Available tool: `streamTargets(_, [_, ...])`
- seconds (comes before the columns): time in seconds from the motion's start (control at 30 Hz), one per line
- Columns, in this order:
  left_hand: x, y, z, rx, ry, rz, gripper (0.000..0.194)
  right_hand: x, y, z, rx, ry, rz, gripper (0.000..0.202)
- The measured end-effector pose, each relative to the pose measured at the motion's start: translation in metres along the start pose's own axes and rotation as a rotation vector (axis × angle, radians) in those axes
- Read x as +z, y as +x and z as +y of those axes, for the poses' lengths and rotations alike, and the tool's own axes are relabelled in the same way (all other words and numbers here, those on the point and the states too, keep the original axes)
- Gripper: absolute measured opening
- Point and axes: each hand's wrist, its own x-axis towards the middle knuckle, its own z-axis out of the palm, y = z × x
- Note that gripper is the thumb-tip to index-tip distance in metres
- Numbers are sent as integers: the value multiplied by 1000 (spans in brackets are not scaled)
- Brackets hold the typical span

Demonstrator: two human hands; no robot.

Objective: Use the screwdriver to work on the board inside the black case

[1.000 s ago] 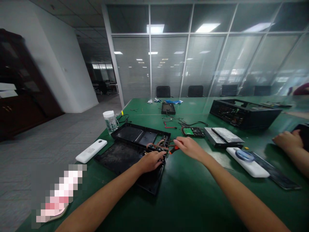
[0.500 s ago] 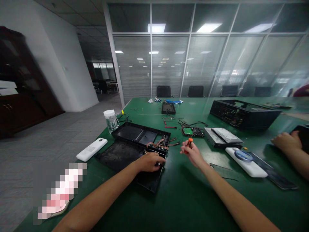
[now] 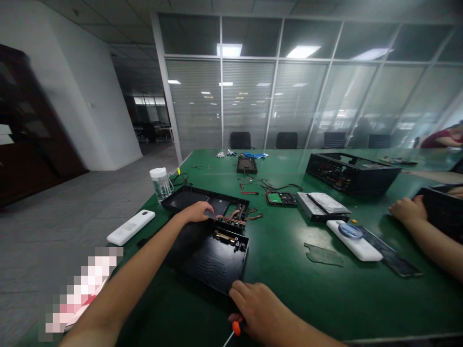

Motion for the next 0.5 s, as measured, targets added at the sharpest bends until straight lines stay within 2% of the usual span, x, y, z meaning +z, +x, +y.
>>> streamTargets(0.07, [3, 5, -13, -44, -1, -164, 29, 6, -15, -2, 75, -47, 16, 14])
streamTargets(0.13, [8, 8, -16, -39, 60, -239, 26, 9, -29, -1, 129, -63, 56, 13])
streamTargets(0.23, [12, 11, -5, 83, 230, -183, 17, 11, -44, -1, 199, -35, 84, 9])
streamTargets(0.3, [8, 10, 8, 172, 319, -134, 17, 10, -46, 0, 242, -9, 68, 6])
streamTargets(0.4, [-10, 5, 32, 246, 393, -111, 17, 6, -37, 5, 291, 30, 43, 7])
streamTargets(0.5, [-38, -8, 60, 280, 427, -88, 15, 1, -15, 22, 318, 48, 2, 9])
